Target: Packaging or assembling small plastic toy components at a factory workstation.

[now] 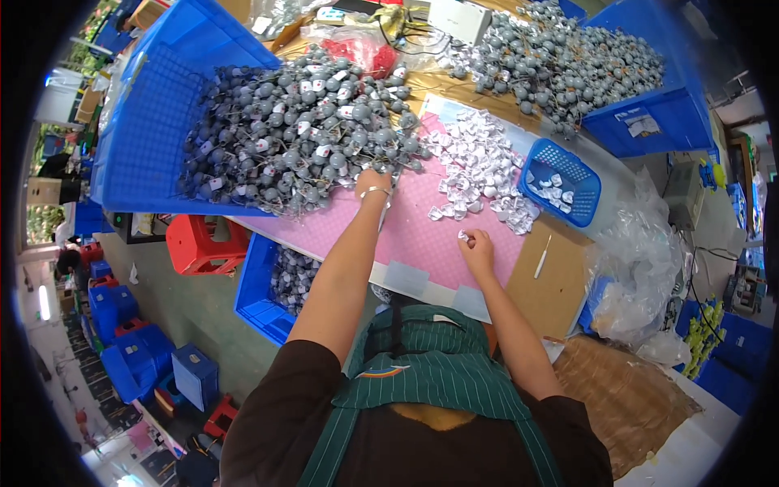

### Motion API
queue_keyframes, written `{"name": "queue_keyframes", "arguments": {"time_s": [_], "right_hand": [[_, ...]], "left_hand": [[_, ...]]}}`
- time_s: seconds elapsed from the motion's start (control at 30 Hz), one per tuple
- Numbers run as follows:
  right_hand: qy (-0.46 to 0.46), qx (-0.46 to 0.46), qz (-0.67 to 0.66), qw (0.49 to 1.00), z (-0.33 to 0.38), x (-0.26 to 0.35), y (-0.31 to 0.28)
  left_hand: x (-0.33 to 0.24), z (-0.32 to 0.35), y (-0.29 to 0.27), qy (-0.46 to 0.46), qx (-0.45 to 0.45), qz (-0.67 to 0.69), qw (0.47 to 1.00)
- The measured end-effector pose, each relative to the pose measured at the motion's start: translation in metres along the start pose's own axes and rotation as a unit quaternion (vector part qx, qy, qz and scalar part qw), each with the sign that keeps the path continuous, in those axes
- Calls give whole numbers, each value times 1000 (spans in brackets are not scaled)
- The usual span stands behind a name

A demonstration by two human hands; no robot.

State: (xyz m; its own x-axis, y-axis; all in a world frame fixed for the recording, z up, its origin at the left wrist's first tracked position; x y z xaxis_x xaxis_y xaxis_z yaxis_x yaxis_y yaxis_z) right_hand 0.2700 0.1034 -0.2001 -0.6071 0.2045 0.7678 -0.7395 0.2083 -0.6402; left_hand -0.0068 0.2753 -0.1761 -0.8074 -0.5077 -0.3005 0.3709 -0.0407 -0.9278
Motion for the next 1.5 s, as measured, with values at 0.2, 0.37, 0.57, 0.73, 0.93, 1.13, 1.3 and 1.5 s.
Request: {"name": "queue_keyframes", "arguments": {"time_s": [0.2, 0.37, 0.57, 0.73, 0.93, 1.13, 1.3, 1.5], "right_hand": [[237, 55, -298, 923, 22, -5, -21], [269, 25, -470, 840, 22, 26, -33], [273, 108, -545, 786, 24, 58, -26], [284, 142, -583, 748, 31, 105, -16], [210, 183, -543, 793, 36, 130, -3], [217, 203, -436, 849, 56, 135, -1], [190, 208, -354, 892, 62, 136, -4], [-4, 144, -342, 929, 63, 168, -30]], "left_hand": [[10, 0, 1, 8, 22, -35, 999], [8, 45, 1, 34, 42, 39, 998], [43, 86, -34, 50, 2, 319, 946], [85, 112, -19, -32, 131, 422, 896], [86, 185, -6, -245, 354, 599, 675], [82, 204, -17, -126, 398, 662, 622], [79, 218, -19, -118, 432, 621, 644], [63, 219, -55, 69, 267, 519, 809]]}}
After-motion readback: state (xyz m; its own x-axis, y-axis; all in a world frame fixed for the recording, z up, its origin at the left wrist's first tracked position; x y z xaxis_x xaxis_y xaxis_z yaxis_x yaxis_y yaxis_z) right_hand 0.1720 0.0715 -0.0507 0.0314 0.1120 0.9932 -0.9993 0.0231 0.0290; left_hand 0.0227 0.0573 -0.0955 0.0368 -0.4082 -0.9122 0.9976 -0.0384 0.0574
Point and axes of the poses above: each hand's wrist, its own z-axis away from the middle knuckle, its own y-axis out of the palm, x = y × z, the point moved 6 cm from there along -z, towards the middle knuckle, and after that the axes turned 9 degrees about -x, right-handed, at the moved point
